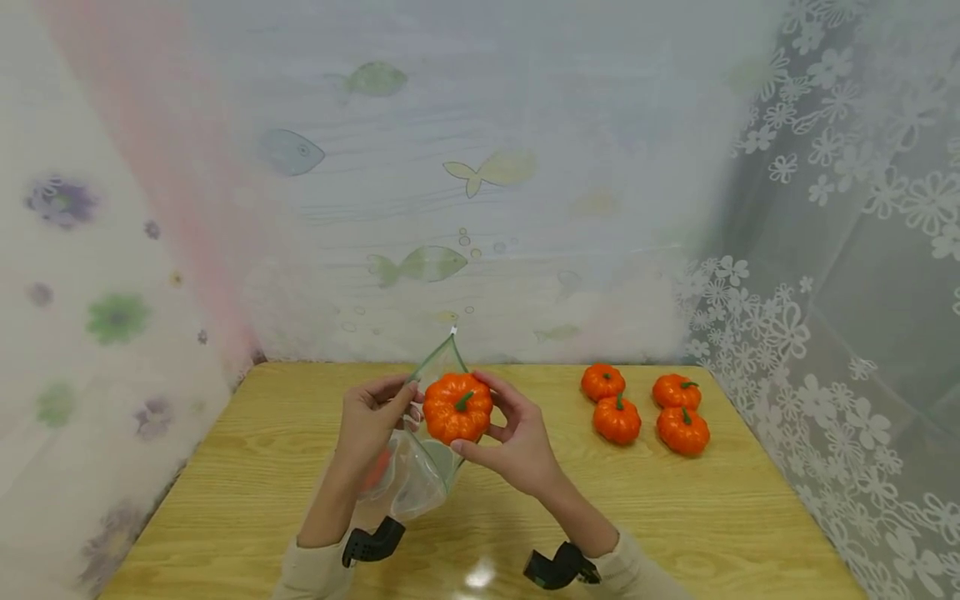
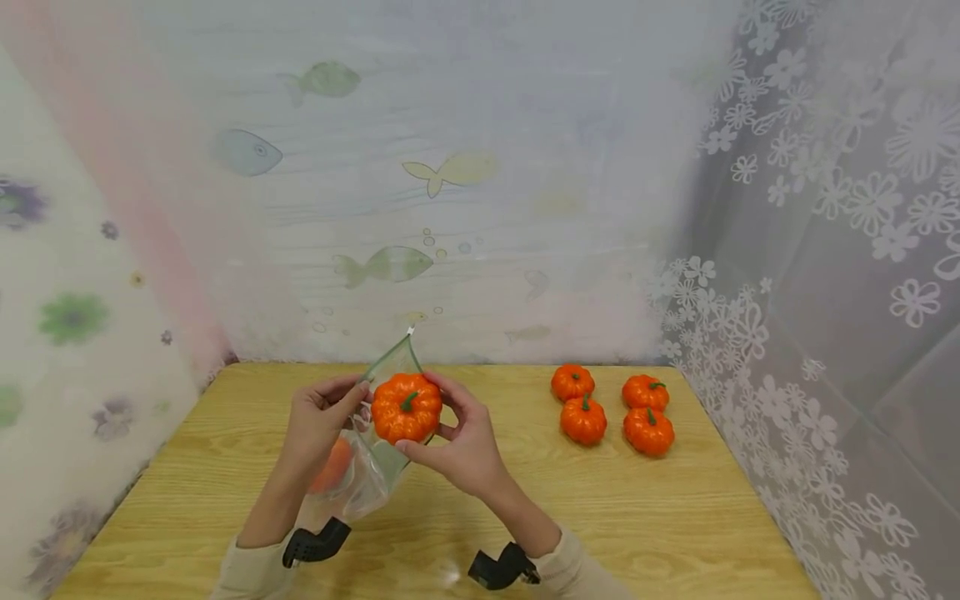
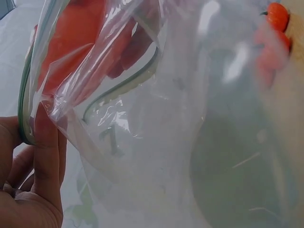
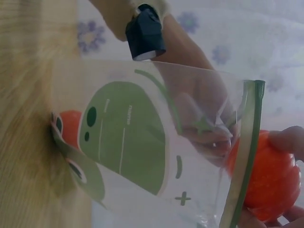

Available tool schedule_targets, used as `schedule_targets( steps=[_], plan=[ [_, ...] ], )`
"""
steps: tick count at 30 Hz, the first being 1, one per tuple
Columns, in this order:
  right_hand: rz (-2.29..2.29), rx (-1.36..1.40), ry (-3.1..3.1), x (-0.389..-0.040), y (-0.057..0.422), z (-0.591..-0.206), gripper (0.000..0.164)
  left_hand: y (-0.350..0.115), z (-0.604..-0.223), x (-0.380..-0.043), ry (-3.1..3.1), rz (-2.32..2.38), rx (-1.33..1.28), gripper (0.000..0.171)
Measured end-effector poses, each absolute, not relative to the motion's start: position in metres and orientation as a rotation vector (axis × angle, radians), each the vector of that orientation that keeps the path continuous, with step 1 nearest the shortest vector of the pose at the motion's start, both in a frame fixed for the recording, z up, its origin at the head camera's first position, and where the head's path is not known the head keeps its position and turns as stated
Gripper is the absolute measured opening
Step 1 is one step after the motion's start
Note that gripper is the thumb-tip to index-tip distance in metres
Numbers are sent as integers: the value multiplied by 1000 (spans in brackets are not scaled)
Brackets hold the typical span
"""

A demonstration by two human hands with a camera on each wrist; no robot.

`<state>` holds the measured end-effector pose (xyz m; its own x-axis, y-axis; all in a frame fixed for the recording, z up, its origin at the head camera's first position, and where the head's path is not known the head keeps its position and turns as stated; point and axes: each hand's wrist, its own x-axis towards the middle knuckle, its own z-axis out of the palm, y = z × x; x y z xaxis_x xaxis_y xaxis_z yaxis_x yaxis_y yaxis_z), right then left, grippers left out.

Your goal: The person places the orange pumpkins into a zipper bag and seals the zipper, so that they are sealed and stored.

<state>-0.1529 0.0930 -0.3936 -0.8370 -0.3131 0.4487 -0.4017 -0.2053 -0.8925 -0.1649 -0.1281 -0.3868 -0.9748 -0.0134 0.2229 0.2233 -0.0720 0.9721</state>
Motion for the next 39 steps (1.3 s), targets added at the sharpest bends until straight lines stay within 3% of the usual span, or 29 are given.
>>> schedule_targets(
  steps=[18, 39],
  plan=[
    [1933, 768, -2280, -173, 94, -391, 82, -126, -382, -173, -2061, -2109, -264, 30],
    [1762, 907, -2503, -182, 92, -391, 78, -122, -380, -176, -2114, -2065, -276, 31]
  ],
)
